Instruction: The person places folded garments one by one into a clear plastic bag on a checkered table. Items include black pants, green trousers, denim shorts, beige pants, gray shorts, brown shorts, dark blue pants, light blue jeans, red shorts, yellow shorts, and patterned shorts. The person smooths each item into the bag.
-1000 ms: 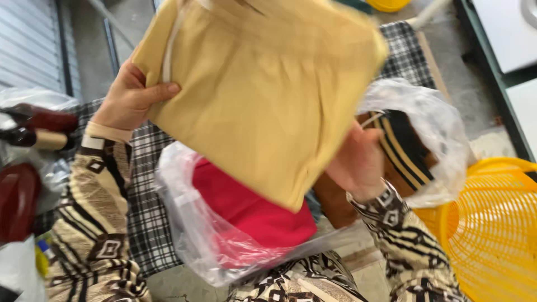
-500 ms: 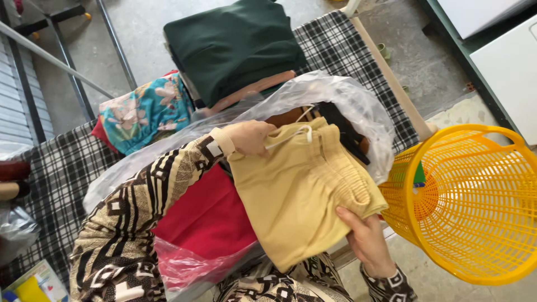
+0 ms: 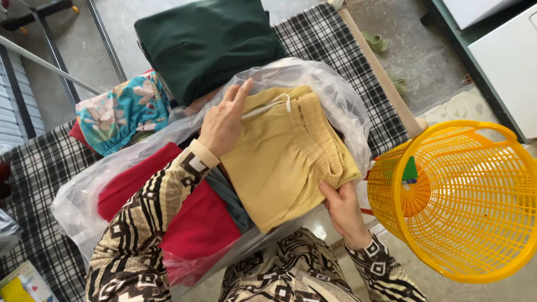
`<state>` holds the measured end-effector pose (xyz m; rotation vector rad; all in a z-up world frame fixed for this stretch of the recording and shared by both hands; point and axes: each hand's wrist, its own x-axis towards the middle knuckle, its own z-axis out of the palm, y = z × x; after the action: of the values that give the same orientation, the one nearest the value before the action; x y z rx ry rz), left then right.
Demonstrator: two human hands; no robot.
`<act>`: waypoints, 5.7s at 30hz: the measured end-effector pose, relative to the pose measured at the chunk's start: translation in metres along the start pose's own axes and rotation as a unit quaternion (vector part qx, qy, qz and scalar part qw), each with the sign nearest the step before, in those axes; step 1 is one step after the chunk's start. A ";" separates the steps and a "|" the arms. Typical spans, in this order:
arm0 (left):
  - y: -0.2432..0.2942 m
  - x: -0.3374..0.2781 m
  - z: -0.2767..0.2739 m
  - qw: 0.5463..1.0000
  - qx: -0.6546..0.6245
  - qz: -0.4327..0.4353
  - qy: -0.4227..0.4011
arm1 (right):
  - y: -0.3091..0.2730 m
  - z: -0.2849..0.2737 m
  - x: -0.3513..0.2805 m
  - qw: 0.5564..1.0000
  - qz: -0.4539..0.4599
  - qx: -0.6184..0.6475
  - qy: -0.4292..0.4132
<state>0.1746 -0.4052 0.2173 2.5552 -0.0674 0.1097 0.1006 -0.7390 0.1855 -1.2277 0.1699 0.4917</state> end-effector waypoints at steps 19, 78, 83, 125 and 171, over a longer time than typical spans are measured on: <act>0.087 -0.045 0.084 0.949 0.024 0.290 -0.119 | -0.062 -0.008 -0.010 0.468 -0.372 -0.795 -0.101; -0.053 -0.221 -0.111 0.892 0.342 -0.252 0.154 | -0.136 0.169 0.070 0.409 -0.479 -0.628 -0.457; -0.044 -0.261 -0.071 0.940 0.211 -0.268 0.022 | -0.064 0.267 0.123 0.479 -0.520 -0.520 -0.480; -0.392 -0.156 -0.048 0.614 -0.656 -0.417 0.137 | 0.160 0.414 0.258 0.522 -0.162 -0.801 -0.244; -0.017 0.023 0.026 0.992 -0.045 0.070 -0.094 | -0.002 0.114 -0.002 0.416 -0.399 -0.810 -0.110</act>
<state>0.2003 -0.4061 0.1880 2.4626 -0.3157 -0.0787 0.0842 -0.6339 0.2272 -2.8255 -1.4947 -0.2964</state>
